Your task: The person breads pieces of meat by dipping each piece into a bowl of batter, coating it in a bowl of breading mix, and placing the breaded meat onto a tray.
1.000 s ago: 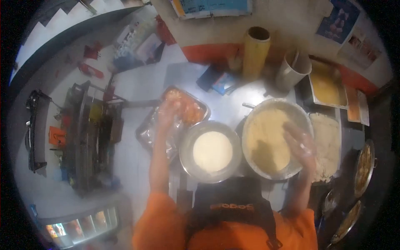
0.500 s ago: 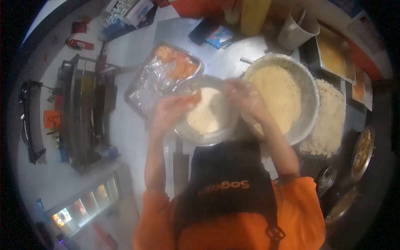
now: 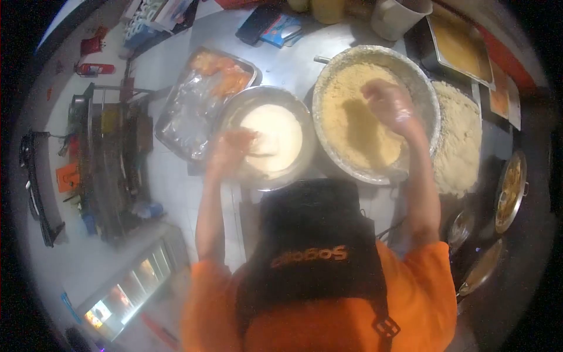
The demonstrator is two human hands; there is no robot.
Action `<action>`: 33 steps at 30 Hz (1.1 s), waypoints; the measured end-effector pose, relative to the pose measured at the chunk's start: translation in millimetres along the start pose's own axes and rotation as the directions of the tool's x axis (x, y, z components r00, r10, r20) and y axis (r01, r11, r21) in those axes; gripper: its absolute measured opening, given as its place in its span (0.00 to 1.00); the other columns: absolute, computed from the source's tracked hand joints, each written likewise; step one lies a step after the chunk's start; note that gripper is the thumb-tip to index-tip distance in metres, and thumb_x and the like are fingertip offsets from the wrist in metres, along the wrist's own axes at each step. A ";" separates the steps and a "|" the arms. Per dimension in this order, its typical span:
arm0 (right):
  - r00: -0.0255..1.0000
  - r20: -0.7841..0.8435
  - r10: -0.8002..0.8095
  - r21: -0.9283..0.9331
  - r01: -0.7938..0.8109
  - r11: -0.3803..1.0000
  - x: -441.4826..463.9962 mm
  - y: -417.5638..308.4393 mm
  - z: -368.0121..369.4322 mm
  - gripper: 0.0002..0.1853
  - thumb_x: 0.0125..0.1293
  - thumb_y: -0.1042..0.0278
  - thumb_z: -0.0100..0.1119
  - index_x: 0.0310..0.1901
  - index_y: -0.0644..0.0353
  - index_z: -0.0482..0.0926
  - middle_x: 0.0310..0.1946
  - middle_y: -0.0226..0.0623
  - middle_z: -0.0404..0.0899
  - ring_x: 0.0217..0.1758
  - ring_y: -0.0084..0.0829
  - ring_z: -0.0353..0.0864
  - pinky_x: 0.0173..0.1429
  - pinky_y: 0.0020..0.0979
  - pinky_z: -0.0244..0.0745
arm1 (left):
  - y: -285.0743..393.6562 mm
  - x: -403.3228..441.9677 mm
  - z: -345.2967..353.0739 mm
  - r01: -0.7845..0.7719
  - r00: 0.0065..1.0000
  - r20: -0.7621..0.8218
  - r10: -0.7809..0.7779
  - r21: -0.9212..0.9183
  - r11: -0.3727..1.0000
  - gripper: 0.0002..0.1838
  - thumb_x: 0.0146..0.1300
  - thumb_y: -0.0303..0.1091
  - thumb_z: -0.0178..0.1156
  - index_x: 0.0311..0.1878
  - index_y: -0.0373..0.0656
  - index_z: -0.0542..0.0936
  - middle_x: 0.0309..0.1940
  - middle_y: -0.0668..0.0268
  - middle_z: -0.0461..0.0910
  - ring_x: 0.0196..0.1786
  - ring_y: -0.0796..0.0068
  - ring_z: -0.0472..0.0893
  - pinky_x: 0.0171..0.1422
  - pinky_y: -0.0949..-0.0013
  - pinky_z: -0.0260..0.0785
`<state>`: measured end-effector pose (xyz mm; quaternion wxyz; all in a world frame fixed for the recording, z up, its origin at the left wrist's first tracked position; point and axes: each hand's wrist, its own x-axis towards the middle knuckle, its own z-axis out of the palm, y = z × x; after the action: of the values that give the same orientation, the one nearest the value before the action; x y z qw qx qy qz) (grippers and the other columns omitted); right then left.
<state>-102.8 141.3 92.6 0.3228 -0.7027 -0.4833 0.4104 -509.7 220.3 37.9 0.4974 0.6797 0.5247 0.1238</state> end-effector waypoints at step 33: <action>0.772 0.467 0.432 -0.757 0.095 0.647 3.4 54.0 22.5 0.27 0.58 0.61 0.66 0.60 0.59 0.78 0.56 0.53 0.79 0.56 0.53 0.81 0.59 0.42 0.76 | 172.6 28.1 71.9 -0.362 0.917 -0.011 0.398 -0.436 0.824 0.13 0.63 0.24 0.65 0.50 0.33 0.82 0.50 0.57 0.86 0.44 0.73 0.84 0.49 0.71 0.78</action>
<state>-99.8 128.3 35.6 -0.2101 -0.6432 -0.6117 0.4098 -346.5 212.5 133.0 0.6205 0.6487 0.3179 0.3052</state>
